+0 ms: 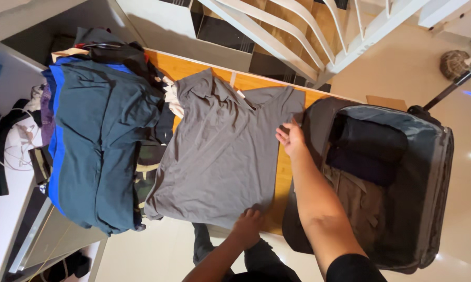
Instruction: The person folds a pair of jeans and two t-shirts and places each item into a suitcase.
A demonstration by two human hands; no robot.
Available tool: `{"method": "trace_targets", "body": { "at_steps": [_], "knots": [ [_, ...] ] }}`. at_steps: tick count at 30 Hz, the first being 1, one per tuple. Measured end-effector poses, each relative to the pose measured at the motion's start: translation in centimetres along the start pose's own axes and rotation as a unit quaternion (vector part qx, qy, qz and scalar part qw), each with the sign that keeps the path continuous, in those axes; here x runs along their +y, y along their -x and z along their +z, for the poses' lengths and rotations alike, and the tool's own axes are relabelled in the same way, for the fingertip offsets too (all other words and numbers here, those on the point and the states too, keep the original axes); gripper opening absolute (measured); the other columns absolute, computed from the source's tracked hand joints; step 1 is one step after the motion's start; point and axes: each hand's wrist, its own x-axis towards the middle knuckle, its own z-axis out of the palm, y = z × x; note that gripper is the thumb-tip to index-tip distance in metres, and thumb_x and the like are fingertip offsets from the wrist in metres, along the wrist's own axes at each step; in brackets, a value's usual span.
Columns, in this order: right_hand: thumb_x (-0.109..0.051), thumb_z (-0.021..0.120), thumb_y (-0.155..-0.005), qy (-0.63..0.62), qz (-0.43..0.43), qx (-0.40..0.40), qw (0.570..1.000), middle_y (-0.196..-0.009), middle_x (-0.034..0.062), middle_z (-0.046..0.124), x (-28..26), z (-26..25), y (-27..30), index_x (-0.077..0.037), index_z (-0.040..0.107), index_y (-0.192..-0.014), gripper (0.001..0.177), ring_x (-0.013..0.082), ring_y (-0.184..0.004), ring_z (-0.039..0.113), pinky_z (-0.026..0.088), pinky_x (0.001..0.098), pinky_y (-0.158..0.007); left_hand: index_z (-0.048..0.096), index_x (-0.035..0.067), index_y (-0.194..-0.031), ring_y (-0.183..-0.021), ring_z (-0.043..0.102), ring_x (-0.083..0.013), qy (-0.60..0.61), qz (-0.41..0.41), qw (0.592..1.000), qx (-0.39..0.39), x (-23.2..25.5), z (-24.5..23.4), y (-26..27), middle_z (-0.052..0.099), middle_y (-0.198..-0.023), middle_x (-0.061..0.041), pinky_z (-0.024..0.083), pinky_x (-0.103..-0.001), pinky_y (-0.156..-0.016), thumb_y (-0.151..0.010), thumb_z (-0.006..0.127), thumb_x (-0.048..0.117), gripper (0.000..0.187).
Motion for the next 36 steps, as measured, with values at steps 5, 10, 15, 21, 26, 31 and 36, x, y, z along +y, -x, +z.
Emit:
{"method": "trace_targets", "body": {
  "at_steps": [5, 10, 15, 21, 26, 31, 36],
  "knots": [
    [-0.014, 0.075, -0.087, 0.026, -0.013, 0.047, 0.998, -0.158, 0.0116, 0.051, -1.3, 0.5, -0.2, -0.024, 0.051, -0.158, 0.075, 0.0222, -0.124, 0.061, 0.039, 0.0389, -0.086, 0.059, 0.000, -0.132, -0.126, 0.052, -0.0374, 0.098, -0.003, 0.969, 0.225, -0.8, -0.4, -0.5, 0.055, -0.140, -0.021, 0.049, -0.047, -0.094, -0.080, 0.065, 0.013, 0.054],
    [-0.005, 0.073, -0.083, -0.069, -0.185, -0.021, 0.980, -0.131, -0.0013, 0.066, -3.2, 2.8, 0.3, -0.019, 0.070, -0.127, 0.046, 0.0070, -0.108, 0.064, 0.045, 0.0312, -0.093, 0.064, 0.007, -0.102, -0.098, 0.065, -0.0417, 0.211, -0.117, 0.935, 0.259, -2.9, -4.0, 1.2, 0.068, -0.101, -0.022, 0.052, -0.051, -0.083, -0.086, 0.068, 0.014, 0.018],
    [-0.001, 0.079, -0.083, -0.106, -0.217, 0.027, 0.970, -0.089, -0.0039, 0.066, -4.6, 8.5, 0.2, -0.017, 0.065, -0.098, 0.026, 0.0130, -0.076, 0.052, 0.039, 0.0339, -0.067, 0.060, 0.002, -0.098, -0.085, 0.065, -0.0450, 0.364, -0.201, 0.832, 0.368, -3.5, -10.6, 6.3, 0.065, -0.090, -0.025, 0.053, -0.051, -0.076, -0.082, 0.061, -0.001, 0.017],
    [0.009, 0.075, -0.078, -0.141, -0.110, -0.018, 0.984, -0.084, 0.0036, 0.062, -9.3, 17.3, 1.0, -0.009, 0.056, -0.089, 0.029, 0.0222, -0.080, 0.063, 0.048, 0.0383, -0.064, 0.060, -0.001, -0.110, -0.094, 0.066, -0.0469, 0.345, -0.230, 0.766, 0.491, -9.0, -16.8, 13.5, 0.068, -0.100, -0.028, 0.053, -0.049, -0.080, -0.073, 0.051, -0.010, 0.040],
    [0.009, 0.069, -0.082, -0.145, -0.019, -0.167, 0.975, -0.097, 0.0111, 0.064, -11.9, 25.7, 5.6, -0.003, 0.061, -0.100, 0.023, 0.0288, -0.088, 0.067, 0.062, 0.0450, -0.082, 0.066, -0.001, -0.103, -0.090, 0.068, -0.0469, 0.222, -0.239, 0.757, 0.567, -14.2, -21.1, 19.8, 0.070, -0.097, -0.027, 0.055, -0.049, -0.080, -0.077, 0.055, -0.007, 0.028],
    [0.000, 0.056, -0.081, -0.080, -0.029, -0.294, 0.952, -0.111, 0.0188, 0.067, -12.6, 35.9, 15.9, -0.001, 0.060, -0.111, 0.030, 0.0329, -0.101, 0.068, 0.059, 0.0502, -0.090, 0.068, -0.002, -0.101, -0.063, 0.065, -0.0338, 0.255, -0.308, 0.700, 0.591, -15.8, -27.8, 25.7, 0.064, -0.073, -0.022, 0.051, -0.043, -0.065, -0.088, 0.056, -0.001, 0.017],
    [0.001, 0.058, -0.081, -0.190, -0.142, -0.465, 0.853, -0.109, 0.0131, 0.066, -15.8, 44.1, 24.2, -0.001, 0.062, -0.117, 0.036, 0.0299, -0.102, 0.063, 0.051, 0.0466, -0.099, 0.065, -0.003, -0.097, -0.066, 0.051, -0.0173, 0.208, -0.226, 0.607, 0.733, -14.7, -34.9, 31.4, 0.055, -0.072, -0.014, 0.043, -0.031, -0.062, -0.095, 0.049, -0.005, 0.016]
  ]
}}
